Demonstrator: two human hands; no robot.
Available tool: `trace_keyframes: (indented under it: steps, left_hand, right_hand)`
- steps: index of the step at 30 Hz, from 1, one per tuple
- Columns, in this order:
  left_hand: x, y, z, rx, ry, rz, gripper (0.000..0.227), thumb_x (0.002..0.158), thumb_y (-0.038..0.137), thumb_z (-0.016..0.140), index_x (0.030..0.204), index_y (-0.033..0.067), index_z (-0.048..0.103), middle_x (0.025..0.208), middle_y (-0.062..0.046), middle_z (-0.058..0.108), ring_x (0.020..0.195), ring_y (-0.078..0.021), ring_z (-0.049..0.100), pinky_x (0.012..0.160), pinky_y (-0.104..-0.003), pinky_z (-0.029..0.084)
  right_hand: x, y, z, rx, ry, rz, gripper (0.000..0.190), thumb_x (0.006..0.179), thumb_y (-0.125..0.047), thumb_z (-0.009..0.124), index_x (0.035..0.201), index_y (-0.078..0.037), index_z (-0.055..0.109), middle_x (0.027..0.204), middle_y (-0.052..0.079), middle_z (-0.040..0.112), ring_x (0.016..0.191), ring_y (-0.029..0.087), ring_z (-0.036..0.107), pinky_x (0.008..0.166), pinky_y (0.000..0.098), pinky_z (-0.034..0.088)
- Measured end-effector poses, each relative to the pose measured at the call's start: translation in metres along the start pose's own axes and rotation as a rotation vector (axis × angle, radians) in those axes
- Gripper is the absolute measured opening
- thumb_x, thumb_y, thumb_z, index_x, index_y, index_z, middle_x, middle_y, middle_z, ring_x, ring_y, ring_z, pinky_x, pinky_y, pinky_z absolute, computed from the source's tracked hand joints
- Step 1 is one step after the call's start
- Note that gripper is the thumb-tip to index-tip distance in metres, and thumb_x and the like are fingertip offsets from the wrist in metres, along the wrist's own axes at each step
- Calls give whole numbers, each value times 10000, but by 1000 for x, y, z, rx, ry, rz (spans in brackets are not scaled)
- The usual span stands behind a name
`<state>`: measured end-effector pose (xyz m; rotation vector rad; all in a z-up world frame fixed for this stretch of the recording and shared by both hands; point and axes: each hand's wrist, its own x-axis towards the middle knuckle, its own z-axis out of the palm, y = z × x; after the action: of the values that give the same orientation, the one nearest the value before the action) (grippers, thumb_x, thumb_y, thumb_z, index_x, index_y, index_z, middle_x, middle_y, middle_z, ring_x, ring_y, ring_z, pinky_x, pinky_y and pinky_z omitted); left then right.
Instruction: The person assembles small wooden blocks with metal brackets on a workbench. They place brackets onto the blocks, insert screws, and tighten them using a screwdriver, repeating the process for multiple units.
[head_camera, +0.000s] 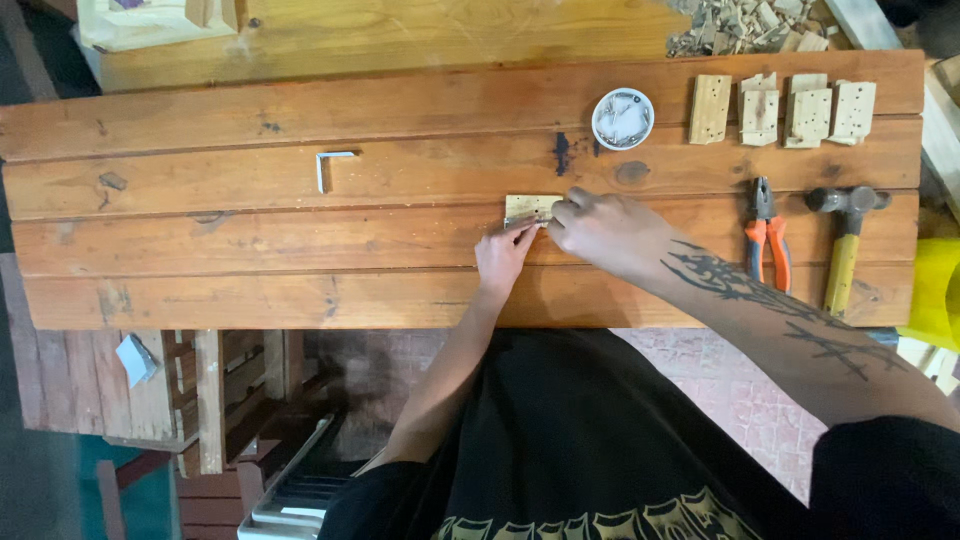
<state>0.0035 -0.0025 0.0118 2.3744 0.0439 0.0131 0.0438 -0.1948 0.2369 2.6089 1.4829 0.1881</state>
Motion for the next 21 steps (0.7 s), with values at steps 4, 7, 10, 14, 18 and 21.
trace_keyframes:
  steps: [4,7,10,14,18,21]
  left_hand:
    - [-2,-5,10,61,13,-11,142,916,441,730,978,348,817,832,-11,782,803,-328,754,688,-530,621]
    - [-4,-12,14,106,28,9,144,908,450,732,933,342,824,803,-35,781,746,-355,750,659,-555,617]
    - [-2,-16,16,21,16,8,128,919,442,727,971,361,812,861,37,786,795,-327,753,656,-555,608]
    - [-3,-16,17,58,44,9,137,909,449,746,934,336,819,790,-48,770,755,-347,751,641,-551,606]
    - [-4,-26,28,36,25,-33,138,897,471,747,944,361,817,781,-39,770,774,-353,746,670,-563,607]
    - [-3,-18,21,56,16,-33,145,907,476,735,956,367,816,779,-30,770,771,-346,747,680,-545,615]
  right_hand:
    - [-1,-10,10,41,-21,69,169,764,-1,769,824,-152,719,818,0,640,863,199,683,532,269,579]
    - [8,-14,-2,141,-19,91,163,759,62,756,803,-89,714,774,38,628,811,223,668,507,271,564]
    - [14,-14,-4,152,-102,172,164,779,75,747,845,-74,732,788,51,665,815,230,685,524,276,582]
    - [11,-9,-3,196,-203,261,138,802,52,720,855,-75,723,805,65,655,794,244,686,507,307,584]
    - [10,-17,4,220,-151,349,164,746,67,750,833,-64,708,795,83,634,749,284,683,473,366,574]
    - [13,-22,5,245,-103,423,172,715,101,745,790,-43,689,753,107,614,706,306,670,470,387,568]
